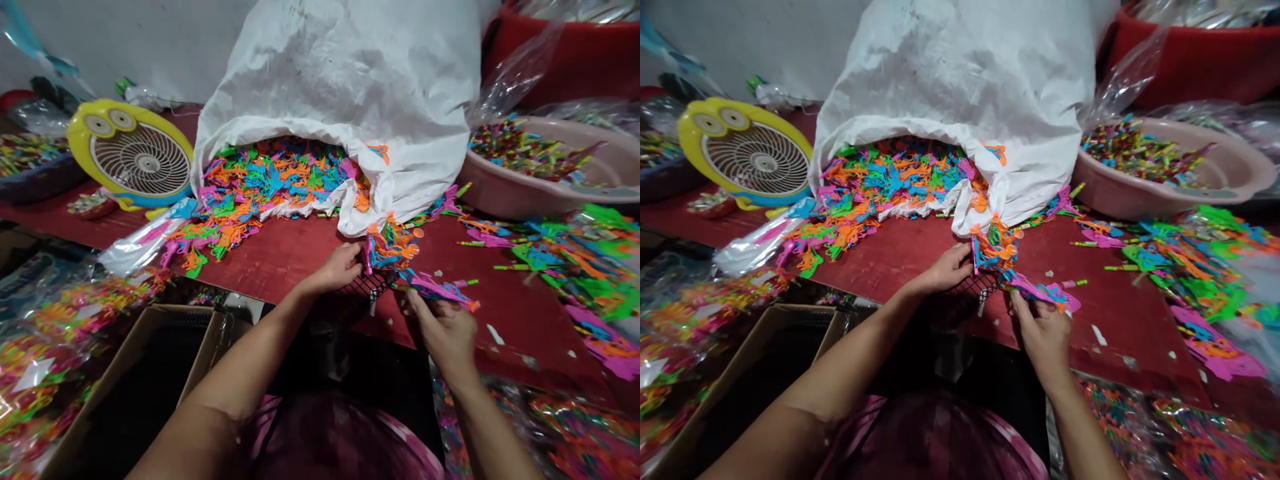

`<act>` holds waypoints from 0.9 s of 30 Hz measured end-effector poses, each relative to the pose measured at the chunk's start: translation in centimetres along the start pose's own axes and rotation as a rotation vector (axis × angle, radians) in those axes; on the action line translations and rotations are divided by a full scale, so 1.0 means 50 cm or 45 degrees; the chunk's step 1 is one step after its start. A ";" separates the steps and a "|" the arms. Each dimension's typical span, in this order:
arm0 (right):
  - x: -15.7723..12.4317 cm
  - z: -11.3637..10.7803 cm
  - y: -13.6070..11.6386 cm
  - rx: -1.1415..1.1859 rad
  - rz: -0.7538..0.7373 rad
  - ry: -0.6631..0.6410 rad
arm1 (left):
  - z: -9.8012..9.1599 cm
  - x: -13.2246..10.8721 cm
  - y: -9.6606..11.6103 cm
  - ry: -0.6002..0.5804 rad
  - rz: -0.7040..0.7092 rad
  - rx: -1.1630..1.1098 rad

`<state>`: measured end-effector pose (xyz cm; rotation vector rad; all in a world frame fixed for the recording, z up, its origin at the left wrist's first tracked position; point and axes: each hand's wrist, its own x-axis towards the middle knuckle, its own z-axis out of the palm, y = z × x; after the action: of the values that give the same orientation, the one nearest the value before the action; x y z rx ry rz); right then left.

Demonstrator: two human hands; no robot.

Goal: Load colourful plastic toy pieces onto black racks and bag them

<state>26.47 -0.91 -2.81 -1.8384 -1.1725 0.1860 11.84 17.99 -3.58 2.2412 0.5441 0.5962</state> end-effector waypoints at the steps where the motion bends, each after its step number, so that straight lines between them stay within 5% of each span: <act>1: 0.003 0.002 0.000 -0.041 -0.044 -0.011 | 0.001 0.000 0.000 -0.004 -0.006 0.003; 8: 0.016 0.001 -0.011 -0.258 -0.351 -0.058 | 0.008 0.006 -0.008 -0.004 0.002 -0.012; 27: 0.002 0.046 -0.042 -0.409 -0.221 0.135 | 0.010 0.002 -0.012 0.023 0.079 0.071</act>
<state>23.94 0.85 -2.48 -1.9797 -1.3382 -0.2082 12.05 18.13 -4.29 2.3146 0.5071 0.6407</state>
